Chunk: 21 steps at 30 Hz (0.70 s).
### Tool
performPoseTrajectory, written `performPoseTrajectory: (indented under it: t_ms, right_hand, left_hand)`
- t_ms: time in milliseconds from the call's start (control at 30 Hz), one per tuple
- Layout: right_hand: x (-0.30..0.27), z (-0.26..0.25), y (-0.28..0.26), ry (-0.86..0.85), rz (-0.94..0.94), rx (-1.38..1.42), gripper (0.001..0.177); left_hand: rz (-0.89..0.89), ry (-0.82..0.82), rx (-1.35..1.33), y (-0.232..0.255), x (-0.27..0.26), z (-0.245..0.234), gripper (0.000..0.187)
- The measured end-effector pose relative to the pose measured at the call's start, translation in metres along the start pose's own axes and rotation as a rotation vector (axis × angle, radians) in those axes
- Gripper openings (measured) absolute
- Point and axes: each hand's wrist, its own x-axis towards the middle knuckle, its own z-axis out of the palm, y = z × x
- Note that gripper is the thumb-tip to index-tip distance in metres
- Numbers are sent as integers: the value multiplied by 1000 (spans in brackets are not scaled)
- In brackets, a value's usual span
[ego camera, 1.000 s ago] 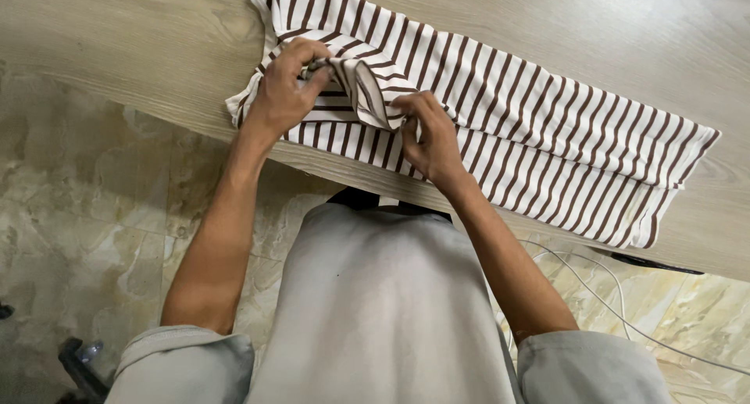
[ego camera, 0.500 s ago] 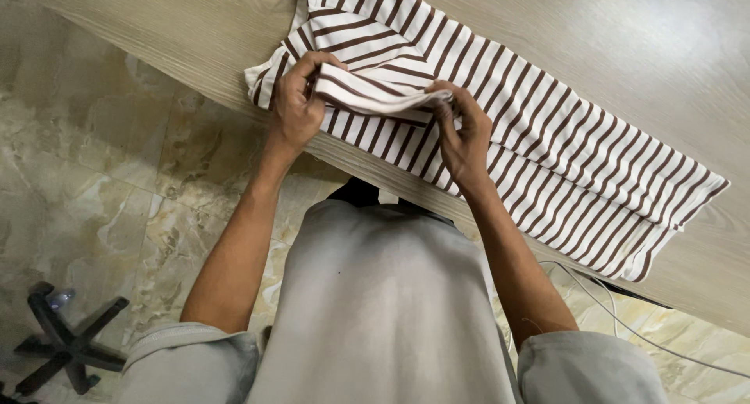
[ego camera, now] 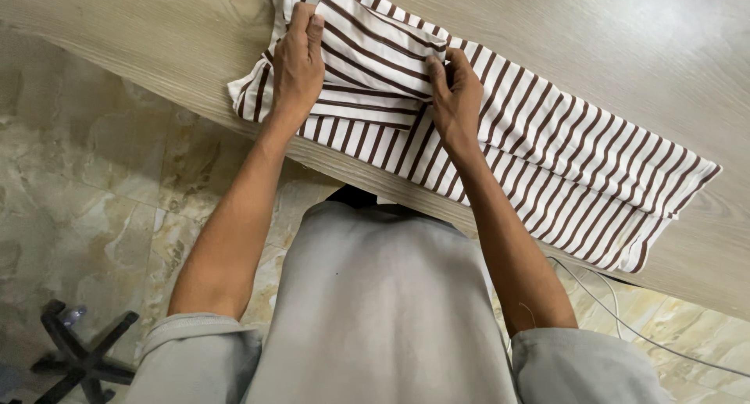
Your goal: The person folds a striped shirt and a striped tank top on a wooden table. They smooth the fabric, fold the sleeves and sides, and place the finished items on a chair.
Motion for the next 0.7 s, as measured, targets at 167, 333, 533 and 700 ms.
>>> performPoseTrajectory:
  t_ms: [167,333,533,700]
  right_hand:
    - [-1,1,-8,17,77,-396,33]
    - [-15,4,3,181,-329,-622,38]
    - [-24,17,18,-168,-587,-1022,62]
    - [-22,16,20,-294,-379,-999,75]
  left_hand:
    - [-284,-196,269,3,10,6,27]
    - [-149,51,239,4,-1,18,19]
    - [250,-244,567,13,-21,33,52]
    - [125,-464,594,12,-19,27,66]
